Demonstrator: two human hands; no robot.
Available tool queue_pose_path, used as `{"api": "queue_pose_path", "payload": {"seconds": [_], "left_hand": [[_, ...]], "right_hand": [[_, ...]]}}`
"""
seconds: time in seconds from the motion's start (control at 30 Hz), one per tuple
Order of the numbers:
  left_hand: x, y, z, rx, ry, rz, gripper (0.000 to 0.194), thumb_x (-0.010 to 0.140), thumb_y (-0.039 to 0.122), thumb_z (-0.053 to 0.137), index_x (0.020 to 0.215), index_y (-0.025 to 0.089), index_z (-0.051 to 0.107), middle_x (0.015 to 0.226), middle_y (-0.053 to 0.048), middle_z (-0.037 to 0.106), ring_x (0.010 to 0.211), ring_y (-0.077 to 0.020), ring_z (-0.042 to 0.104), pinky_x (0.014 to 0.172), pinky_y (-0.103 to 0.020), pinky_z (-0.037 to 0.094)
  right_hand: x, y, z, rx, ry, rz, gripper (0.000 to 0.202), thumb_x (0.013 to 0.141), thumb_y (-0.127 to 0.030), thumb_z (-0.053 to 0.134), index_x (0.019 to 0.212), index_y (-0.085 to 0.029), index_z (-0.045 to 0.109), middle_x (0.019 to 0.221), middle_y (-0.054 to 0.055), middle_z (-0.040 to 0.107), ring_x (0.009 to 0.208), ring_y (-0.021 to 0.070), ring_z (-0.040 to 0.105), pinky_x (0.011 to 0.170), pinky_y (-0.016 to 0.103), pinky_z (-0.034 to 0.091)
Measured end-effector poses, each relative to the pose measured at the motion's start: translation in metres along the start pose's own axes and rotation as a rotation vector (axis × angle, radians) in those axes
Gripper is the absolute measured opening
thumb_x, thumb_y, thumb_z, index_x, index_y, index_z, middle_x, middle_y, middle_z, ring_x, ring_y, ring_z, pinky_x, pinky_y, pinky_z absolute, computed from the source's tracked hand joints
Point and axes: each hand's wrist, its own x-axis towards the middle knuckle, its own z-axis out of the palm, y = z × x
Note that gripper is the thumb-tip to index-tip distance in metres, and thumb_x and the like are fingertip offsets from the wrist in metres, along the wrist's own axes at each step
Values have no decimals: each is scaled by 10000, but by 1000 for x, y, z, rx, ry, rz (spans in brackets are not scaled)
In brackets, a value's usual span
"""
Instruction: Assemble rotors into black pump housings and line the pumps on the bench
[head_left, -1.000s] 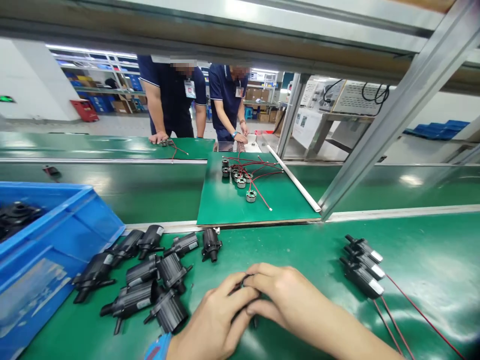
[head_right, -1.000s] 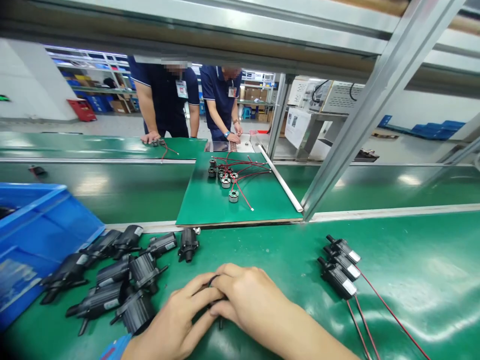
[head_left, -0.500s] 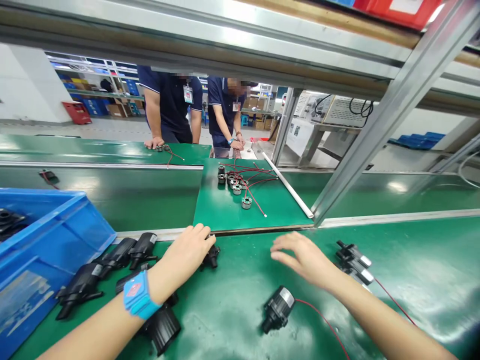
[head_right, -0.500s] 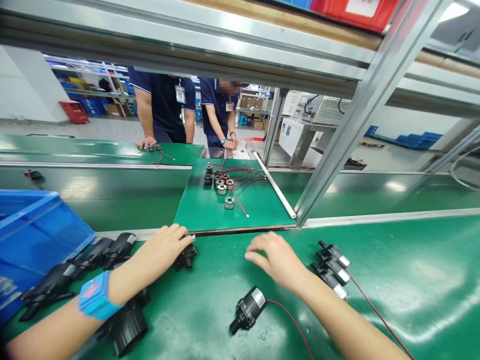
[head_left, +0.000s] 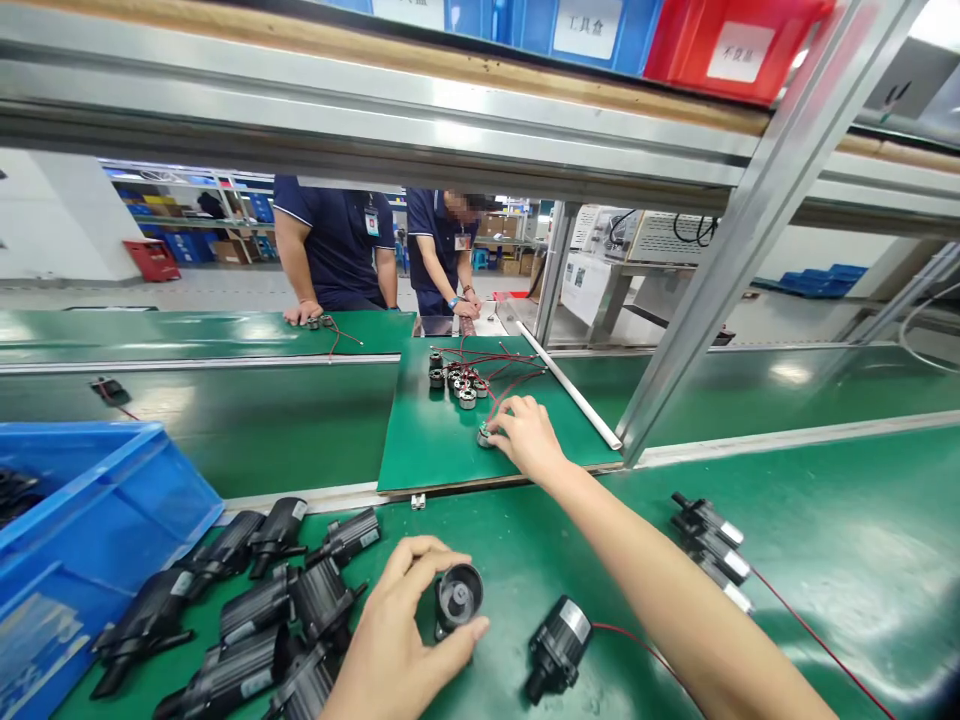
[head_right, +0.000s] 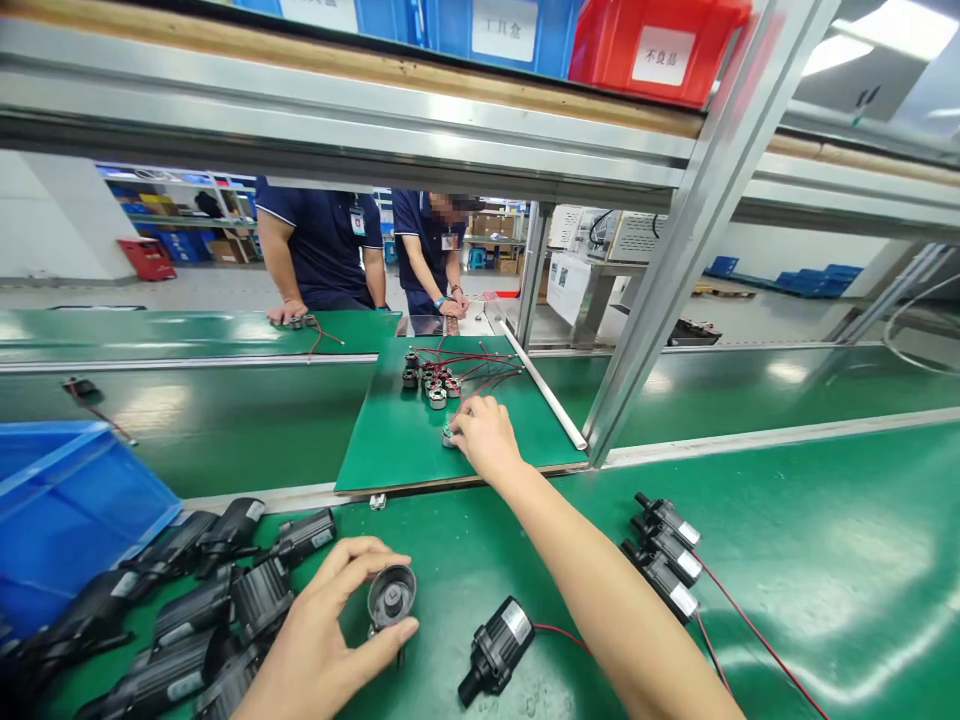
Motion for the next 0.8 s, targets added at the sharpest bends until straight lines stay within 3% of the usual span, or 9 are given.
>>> {"api": "queue_pose_path", "payload": {"seconds": [0.17,0.3,0.43,0.67,0.8], "left_hand": [[-6,-13,23,-225,-69,-91,399,831,275,701,1216,283,597,1169,-34,675,1034,-210,677,906,-318,580],[-8,-14,29,-271,-50,-111,380,820,289,729,1176,274,594,1175,-34,677,1034,-220,680,923,-341,581],[-9,-11,30,-310,-32,-98,414,835,271,720,1212,293,551,1181,-13,677,1066,-203,676,937,-327,580],[-17,-12,34,-397,-43,-126,599,823,198,699,1324,326,397,1238,2,665,1139,-184,666,986,-329,567],[-16,-13,34,-426,-25,-142,630,792,160,694,1318,325,389,1204,2,668,1082,-179,690,949,-330,588]], "right_hand": [[-68,-34,-37,340,12,-65,122,881,-322,741,959,-248,684,1407,52,563,1383,268,398,1122,507,276],[-107,-60,-66,509,-123,-158,132,893,-354,732,954,-272,648,1172,-12,713,1331,228,493,1187,521,116],[-119,-74,-76,511,-171,-231,187,863,-340,771,919,-248,619,1040,-41,732,1125,181,627,1200,485,62],[-121,-78,-66,575,-191,-187,387,793,-398,827,1076,-258,601,1029,-46,725,940,151,659,1184,454,150],[-122,-78,-57,680,-170,-147,489,719,-407,876,1098,-229,624,1042,-14,727,932,162,658,977,330,406]]}}
